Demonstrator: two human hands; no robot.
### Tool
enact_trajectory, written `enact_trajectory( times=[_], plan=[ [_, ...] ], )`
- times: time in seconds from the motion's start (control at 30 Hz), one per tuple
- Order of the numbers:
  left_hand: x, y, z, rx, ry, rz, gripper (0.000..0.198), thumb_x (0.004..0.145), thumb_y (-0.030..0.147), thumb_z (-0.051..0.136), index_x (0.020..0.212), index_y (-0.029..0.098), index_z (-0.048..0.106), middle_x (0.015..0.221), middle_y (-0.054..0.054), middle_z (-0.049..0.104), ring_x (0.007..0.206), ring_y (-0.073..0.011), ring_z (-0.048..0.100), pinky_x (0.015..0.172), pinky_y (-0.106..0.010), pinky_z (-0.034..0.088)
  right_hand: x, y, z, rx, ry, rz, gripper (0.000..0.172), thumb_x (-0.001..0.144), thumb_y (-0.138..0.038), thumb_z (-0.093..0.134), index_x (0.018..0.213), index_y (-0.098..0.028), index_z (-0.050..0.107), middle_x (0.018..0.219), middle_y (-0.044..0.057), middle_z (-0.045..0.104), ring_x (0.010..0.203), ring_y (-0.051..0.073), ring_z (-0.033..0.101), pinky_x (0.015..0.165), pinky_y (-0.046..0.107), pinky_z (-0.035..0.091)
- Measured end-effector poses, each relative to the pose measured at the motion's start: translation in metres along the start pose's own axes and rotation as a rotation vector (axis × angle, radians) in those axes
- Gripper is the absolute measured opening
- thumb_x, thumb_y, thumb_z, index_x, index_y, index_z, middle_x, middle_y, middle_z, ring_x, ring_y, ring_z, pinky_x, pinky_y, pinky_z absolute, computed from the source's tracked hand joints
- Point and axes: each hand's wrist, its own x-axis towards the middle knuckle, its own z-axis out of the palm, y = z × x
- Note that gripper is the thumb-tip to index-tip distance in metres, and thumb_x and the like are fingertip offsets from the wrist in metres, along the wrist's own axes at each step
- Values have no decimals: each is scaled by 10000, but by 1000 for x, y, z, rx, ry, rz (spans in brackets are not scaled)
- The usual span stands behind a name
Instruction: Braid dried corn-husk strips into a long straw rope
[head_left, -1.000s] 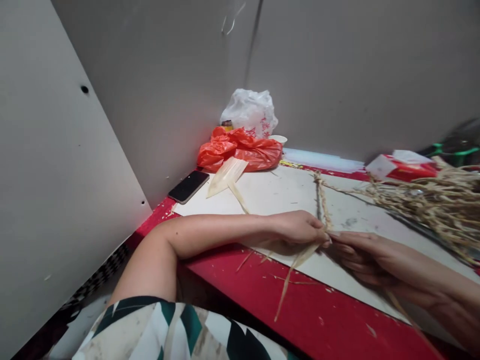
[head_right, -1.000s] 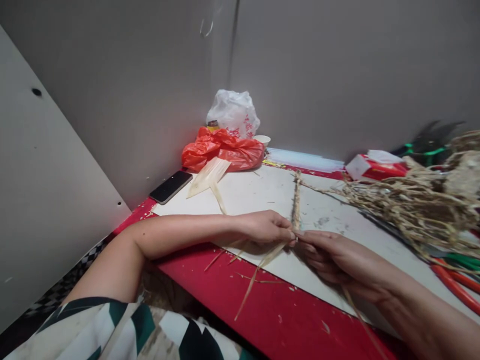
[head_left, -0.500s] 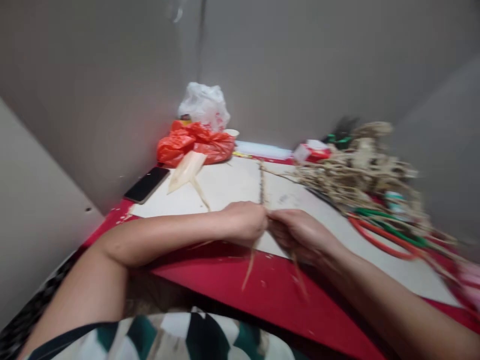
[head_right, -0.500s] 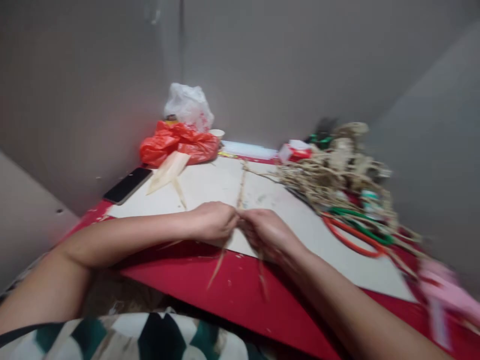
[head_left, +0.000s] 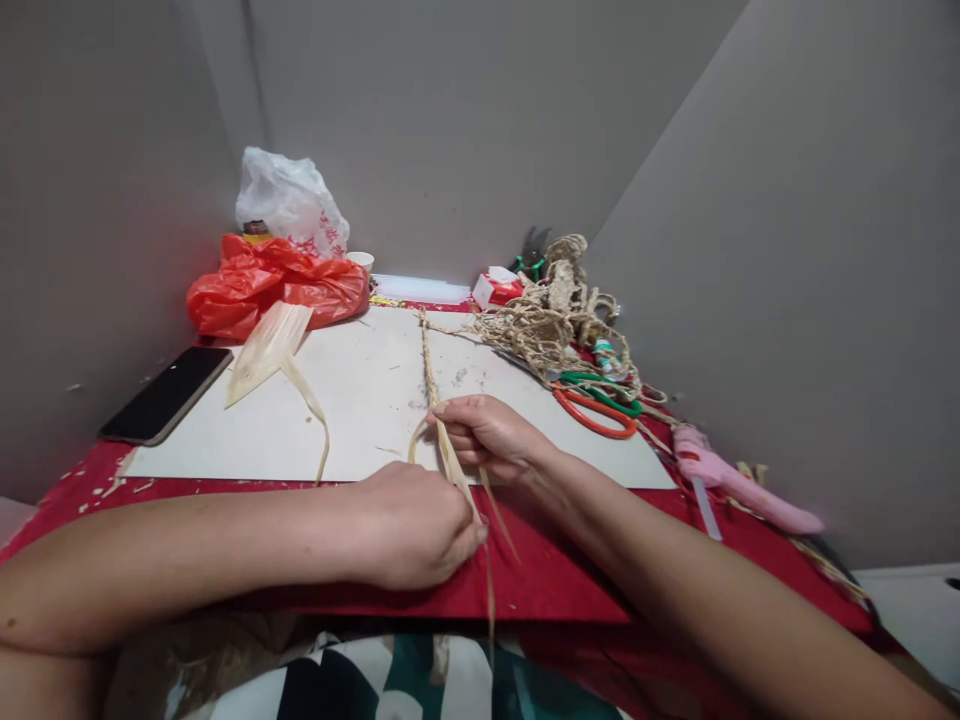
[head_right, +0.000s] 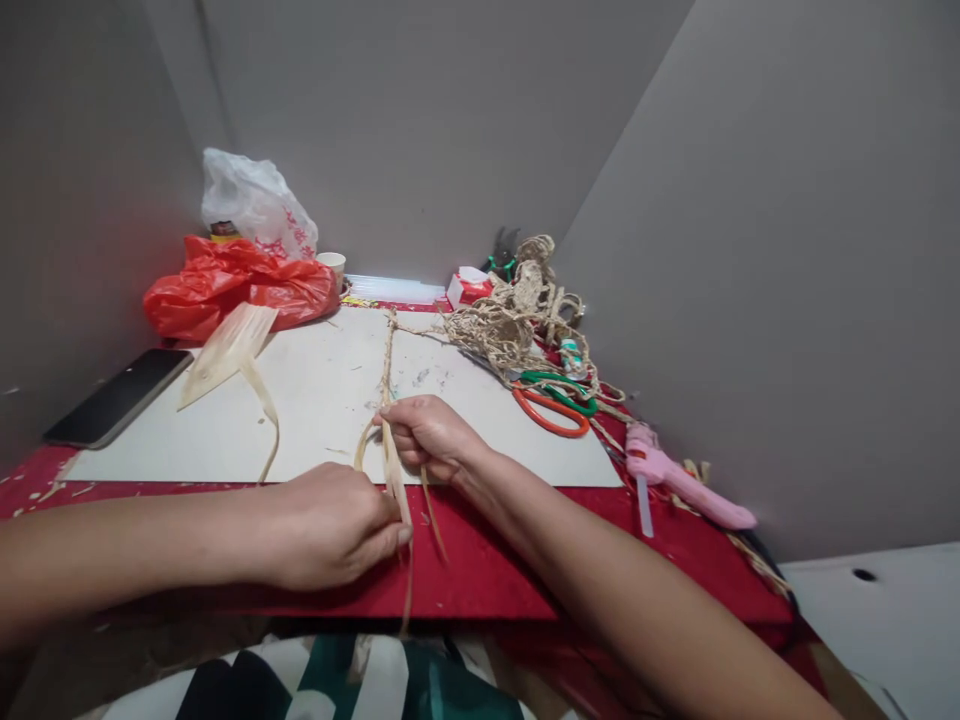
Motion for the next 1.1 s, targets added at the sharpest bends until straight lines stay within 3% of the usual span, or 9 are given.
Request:
enact_trajectory(
  times=[0.17, 0.2, 0.3, 0.37, 0.47, 0.57, 0.67, 0.8, 1.1],
  plan=[
    [22, -37, -23, -330, 561, -234, 146, 799, 256, 463, 710, 163, 531, 644, -24, 547, 596, -119, 465, 572, -232, 338, 1, -3, -5, -4, -15, -37, 196, 708, -193, 597, 589, -141, 451, 410, -115, 210, 361, 10, 106, 338, 141, 78],
    [29, -47, -23, -457, 560, -281, 105, 783, 243, 483, 739, 157, 525, 659, -21, 548, 593, -110, 463, 571, -224, 343, 2, -3, -5, -9, -22, -33, 190, 718, -192, 588, 593, -142, 453, 408, -116, 209, 359, 11, 102, 337, 141, 78],
    [42, -63, -13, -921, 244, -366, 127, 804, 240, 441, 738, 149, 500, 605, -14, 515, 489, -80, 419, 507, -216, 330, 3, -5, -7, -44, -51, -26, 152, 740, -186, 558, 619, -133, 484, 397, -117, 213, 354, 14, 92, 334, 145, 80],
    [44, -65, -5, -1079, 108, -387, 169, 821, 257, 423, 693, 160, 475, 529, 24, 428, 407, -54, 321, 438, -203, 259, 4, -5, -10, -74, -77, -16, 138, 754, -192, 545, 640, -126, 507, 395, -116, 216, 354, 16, 92, 338, 149, 80],
    [44, -65, -1, -1006, 137, -422, 180, 817, 274, 464, 675, 167, 493, 470, 65, 293, 370, -40, 190, 397, -210, 130, 5, -7, -17, -145, -108, -8, 142, 771, -219, 541, 661, -131, 522, 403, -114, 214, 355, 22, 98, 350, 161, 86],
    [46, -69, -5, -820, 171, -386, 156, 797, 243, 495, 702, 144, 571, 503, 25, 418, 417, -49, 287, 417, -202, 181, 5, -11, -22, -362, -86, -88, 164, 784, -262, 546, 681, -134, 557, 397, -105, 248, 354, 32, 132, 368, 182, 112],
    [48, -70, -9, -771, 146, -366, 159, 780, 219, 500, 673, 135, 583, 544, -1, 486, 463, -60, 343, 440, -195, 222, 3, -14, -21, -727, 3, -244, 187, 781, -258, 559, 674, -110, 600, 459, -58, 405, 410, 41, 269, 425, 190, 210],
    [48, -66, -11, -883, 85, -462, 230, 810, 252, 471, 603, 165, 518, 443, 50, 292, 377, -50, 195, 402, -228, 115, -1, -15, -14, -1102, 127, -401, 212, 812, -185, 489, 662, -98, 611, 570, -8, 502, 532, 70, 378, 522, 206, 275],
    [47, -65, -7, -922, 125, -474, 226, 803, 252, 481, 593, 171, 508, 410, 67, 260, 338, -43, 168, 398, -239, 81, -5, -19, -20, -1304, 89, -462, 245, 823, -186, 428, 676, -114, 609, 599, 11, 530, 556, 88, 401, 543, 217, 280]
  ],
)
